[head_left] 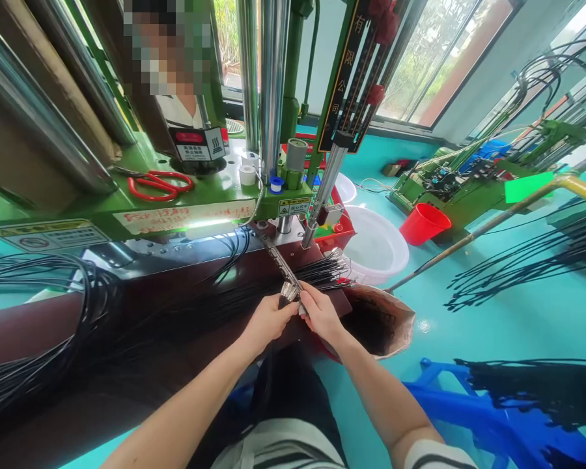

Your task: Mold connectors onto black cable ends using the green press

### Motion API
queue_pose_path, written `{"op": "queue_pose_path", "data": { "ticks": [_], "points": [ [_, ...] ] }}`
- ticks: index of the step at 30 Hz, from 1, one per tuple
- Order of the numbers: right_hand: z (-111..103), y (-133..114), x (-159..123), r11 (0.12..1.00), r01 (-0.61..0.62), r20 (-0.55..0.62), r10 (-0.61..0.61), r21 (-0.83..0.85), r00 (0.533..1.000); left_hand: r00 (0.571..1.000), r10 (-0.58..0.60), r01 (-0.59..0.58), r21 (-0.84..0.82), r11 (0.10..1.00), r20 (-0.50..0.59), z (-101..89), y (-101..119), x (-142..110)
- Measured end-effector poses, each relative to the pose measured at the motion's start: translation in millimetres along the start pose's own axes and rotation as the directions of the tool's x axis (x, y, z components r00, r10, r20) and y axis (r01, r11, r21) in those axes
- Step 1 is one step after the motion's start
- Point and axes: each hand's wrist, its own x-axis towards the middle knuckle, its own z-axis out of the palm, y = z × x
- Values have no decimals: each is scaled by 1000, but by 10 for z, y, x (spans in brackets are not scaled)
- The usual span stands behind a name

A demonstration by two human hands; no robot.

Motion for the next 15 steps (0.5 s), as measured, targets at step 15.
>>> {"op": "queue_pose_path", "data": {
  "ticks": [15],
  "points": [
    [-11,-33,-11,985,-68,-64,79,159,995,997,-17,6,-136,991,-79,-16,20,36]
  ]
}}
